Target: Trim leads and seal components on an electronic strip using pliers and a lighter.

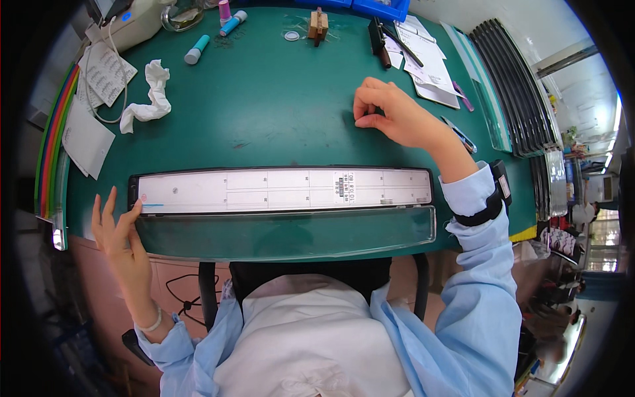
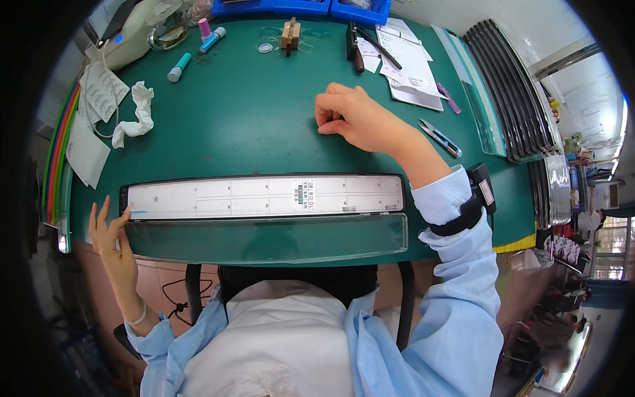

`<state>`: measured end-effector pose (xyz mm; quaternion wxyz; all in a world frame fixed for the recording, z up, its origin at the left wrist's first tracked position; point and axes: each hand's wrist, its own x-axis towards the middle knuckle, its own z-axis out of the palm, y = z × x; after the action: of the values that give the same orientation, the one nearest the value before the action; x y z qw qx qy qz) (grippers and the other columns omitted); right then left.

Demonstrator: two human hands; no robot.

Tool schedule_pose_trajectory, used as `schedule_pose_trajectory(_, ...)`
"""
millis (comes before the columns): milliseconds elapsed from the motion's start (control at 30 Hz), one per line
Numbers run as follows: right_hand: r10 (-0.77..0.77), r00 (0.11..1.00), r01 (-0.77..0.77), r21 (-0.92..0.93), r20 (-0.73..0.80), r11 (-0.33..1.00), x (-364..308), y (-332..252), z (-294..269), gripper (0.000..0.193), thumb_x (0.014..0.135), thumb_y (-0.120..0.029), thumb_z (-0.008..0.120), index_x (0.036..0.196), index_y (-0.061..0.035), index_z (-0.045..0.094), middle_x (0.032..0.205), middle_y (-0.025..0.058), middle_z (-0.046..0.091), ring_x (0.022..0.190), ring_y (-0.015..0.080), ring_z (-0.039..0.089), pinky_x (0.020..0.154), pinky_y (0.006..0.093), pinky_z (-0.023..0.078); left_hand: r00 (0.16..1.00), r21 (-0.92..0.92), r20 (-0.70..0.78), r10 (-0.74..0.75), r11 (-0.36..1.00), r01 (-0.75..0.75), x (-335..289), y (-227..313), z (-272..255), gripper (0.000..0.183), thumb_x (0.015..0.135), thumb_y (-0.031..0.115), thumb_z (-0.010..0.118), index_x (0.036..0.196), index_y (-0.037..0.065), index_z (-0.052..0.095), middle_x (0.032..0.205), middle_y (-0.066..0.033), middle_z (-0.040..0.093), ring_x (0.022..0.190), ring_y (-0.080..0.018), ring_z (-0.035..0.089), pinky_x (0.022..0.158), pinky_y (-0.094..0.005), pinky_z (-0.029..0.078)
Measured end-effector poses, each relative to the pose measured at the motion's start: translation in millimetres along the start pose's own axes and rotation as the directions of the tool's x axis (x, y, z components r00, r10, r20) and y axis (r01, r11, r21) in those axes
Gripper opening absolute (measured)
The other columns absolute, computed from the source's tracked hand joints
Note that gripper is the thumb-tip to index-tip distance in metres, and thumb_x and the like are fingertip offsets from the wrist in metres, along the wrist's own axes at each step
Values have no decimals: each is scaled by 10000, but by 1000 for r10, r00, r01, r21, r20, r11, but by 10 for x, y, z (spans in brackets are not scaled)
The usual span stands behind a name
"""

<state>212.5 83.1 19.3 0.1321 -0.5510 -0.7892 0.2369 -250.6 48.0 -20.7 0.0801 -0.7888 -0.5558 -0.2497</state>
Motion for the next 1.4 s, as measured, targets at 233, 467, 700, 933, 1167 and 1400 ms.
schedule_pose_trajectory(233,-141,974,111,-168,-177,980,-99,22,-55,144,888,-39,653,873,-80,517,902,41,511,822,211,499,895,361,347,1000,31,-1,-20,999,20,-28,11,-1,339,900,-61,507,1059,139,730,1407,-88,549,1405,-333,355,1114,-454,232)
schedule_pose_trajectory(467,-222,937,151,-258,-270,954,-477,-239,-168,142,839,-53,668,868,-79,531,896,80,510,852,260,500,803,346,353,998,341,12,-68,938,60,-9,249,-40,358,887,-40,519,1121,152,709,1457,-119,490,1413,-344,338,1134,-480,207)
schedule_pose_trajectory(700,-120,970,63,-257,-212,964,-877,-447,233,208,769,-14,699,843,-60,510,881,92,484,849,283,482,778,363,347,948,-382,121,294,895,-229,190,1815,-81,495,757,-3,609,1252,-8,610,1448,-275,421,1368,-426,379,1109,-509,248)
schedule_pose_trajectory(933,-109,966,18,-363,-233,932,-924,-456,404,173,820,-119,690,834,-60,529,831,93,506,833,271,520,783,378,361,850,-564,180,495,760,-323,210,2386,343,472,823,100,681,1272,-8,587,1431,-286,419,1359,-449,366,1111,-541,268)
schedule_pose_trajectory(1167,-58,931,-43,-267,-360,963,-1078,-459,282,292,780,-165,746,1001,-55,591,951,80,569,920,264,555,824,394,363,839,-534,205,504,776,-336,220,2407,375,513,853,281,696,1291,33,595,1400,-285,457,1358,-423,377,1113,-529,265)
schedule_pose_trajectory(1400,317,862,-471,-397,-395,788,-1984,24,-127,604,741,-291,806,1209,5,563,1145,141,550,1049,320,546,907,405,405,797,-561,266,542,760,-329,232,2391,361,660,826,419,716,1365,76,550,1458,-296,358,1373,-466,311,1104,-561,246)
